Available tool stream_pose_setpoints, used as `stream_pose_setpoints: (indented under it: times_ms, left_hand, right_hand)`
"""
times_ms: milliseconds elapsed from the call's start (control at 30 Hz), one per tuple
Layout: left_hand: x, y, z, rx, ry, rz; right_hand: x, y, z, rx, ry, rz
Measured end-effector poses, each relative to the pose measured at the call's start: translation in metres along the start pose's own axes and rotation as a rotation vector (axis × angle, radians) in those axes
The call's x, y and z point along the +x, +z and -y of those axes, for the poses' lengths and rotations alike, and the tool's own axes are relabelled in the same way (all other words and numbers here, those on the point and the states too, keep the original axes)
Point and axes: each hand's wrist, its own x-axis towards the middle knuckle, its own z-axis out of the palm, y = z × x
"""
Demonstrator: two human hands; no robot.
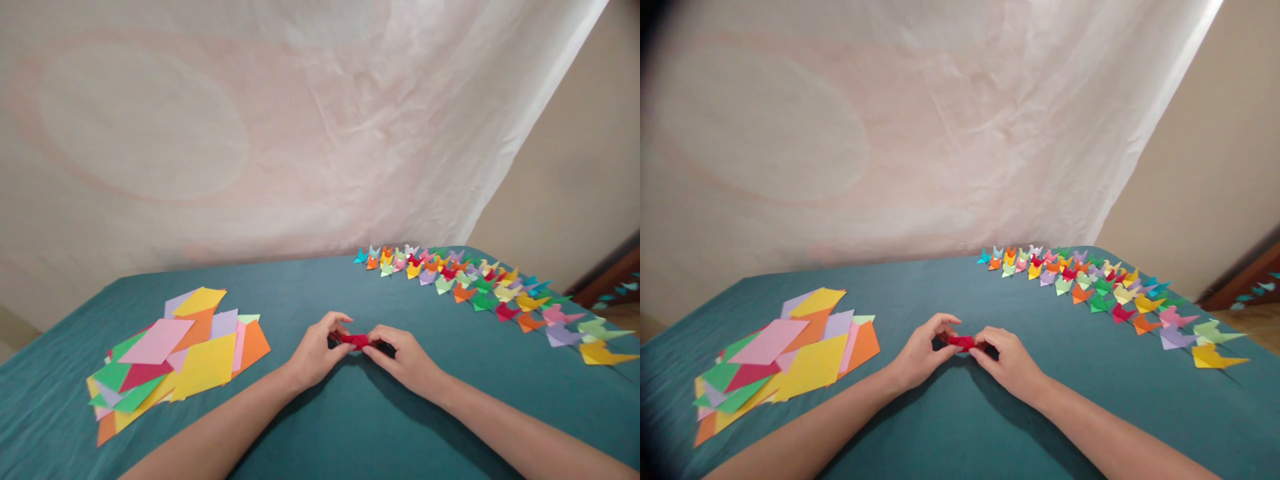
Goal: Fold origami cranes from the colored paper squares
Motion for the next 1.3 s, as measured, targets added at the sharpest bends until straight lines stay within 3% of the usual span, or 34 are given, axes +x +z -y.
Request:
stream_pose_setpoints:
  times_ms: [167,267,367,567,1000,1300]
  left_hand:
    - [-0.001,-0.002,-0.005,0.137,0.062,-0.014]
    - [-0.002,-0.005,-0.012,0.273,0.136,0.043]
    - [-0.003,-0.007,-0.018,0.405,0.197,0.098]
    - [-0.004,-0.007,-0.017,0.666,0.338,0.07]
    - [-0.002,-0.011,-0.015,0.912,0.536,0.037]
    - [-0.002,-0.011,-0.019,0.894,0.563,0.05]
  right_hand:
    - [-0.001,0.003,-0.007,-0.139,-0.087,-0.13]
    - [-0.001,0.003,-0.01,-0.306,-0.174,-0.189]
    - [-0.002,0.002,-0.006,-0.477,-0.256,-0.174]
    - [-0.003,0.003,0.005,-0.693,-0.388,-0.145]
    - [-0.003,0.005,0.005,-0.705,-0.438,-0.142]
    - [-0.003,0.004,0.003,-0.732,-0.435,-0.101]
